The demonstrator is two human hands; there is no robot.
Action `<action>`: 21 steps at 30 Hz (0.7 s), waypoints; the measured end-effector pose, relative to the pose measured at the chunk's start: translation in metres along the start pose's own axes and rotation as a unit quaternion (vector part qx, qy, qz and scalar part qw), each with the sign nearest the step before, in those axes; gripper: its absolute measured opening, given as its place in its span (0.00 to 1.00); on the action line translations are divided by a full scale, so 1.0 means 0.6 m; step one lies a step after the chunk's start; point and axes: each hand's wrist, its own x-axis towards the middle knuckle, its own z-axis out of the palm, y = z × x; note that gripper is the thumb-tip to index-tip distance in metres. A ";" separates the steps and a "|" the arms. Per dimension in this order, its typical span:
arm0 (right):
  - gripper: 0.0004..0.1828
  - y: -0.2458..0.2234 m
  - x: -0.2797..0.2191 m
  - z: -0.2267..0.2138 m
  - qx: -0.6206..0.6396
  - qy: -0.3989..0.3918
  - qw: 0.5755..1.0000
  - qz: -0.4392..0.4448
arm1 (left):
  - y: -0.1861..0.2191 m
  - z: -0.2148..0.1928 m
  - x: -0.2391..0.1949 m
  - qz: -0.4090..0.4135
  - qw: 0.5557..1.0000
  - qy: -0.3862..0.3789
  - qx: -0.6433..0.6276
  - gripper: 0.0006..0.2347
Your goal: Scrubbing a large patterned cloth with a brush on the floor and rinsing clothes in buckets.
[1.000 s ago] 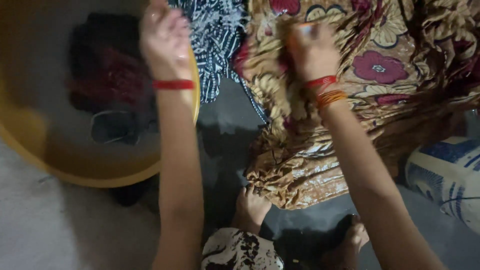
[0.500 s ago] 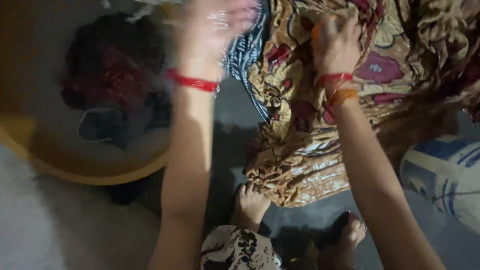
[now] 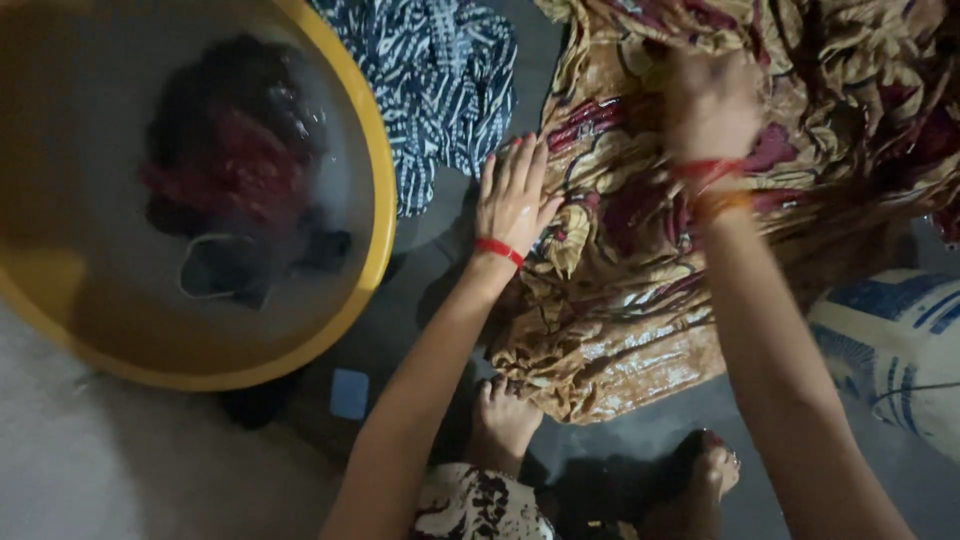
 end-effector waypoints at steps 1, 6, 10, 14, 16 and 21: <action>0.10 -0.055 -0.012 -0.030 -0.001 0.003 1.000 0.002 | -0.012 0.000 0.005 0.004 1.000 0.002 0.001 0.33; 0.20 -0.172 -0.058 -0.101 0.113 -0.001 0.976 -0.188 | -0.058 0.018 -0.036 0.062 0.995 0.052 0.060 0.11; 0.14 -0.011 -0.028 0.025 0.089 -0.035 0.990 -0.099 | -0.043 -0.034 -0.022 0.102 0.982 0.138 0.072 0.04; 0.24 0.069 0.021 0.025 -0.115 0.045 0.991 -0.057 | -0.035 -0.041 -0.011 0.095 0.987 0.103 0.083 0.03; 0.21 0.024 0.002 0.033 -0.197 0.017 0.979 -0.040 | -0.028 -0.039 -0.015 0.089 0.988 0.092 0.085 0.02; 0.17 -0.226 -0.027 -0.111 0.069 -0.087 0.980 -0.162 | -0.047 -0.039 -0.064 0.093 0.989 0.068 0.095 0.02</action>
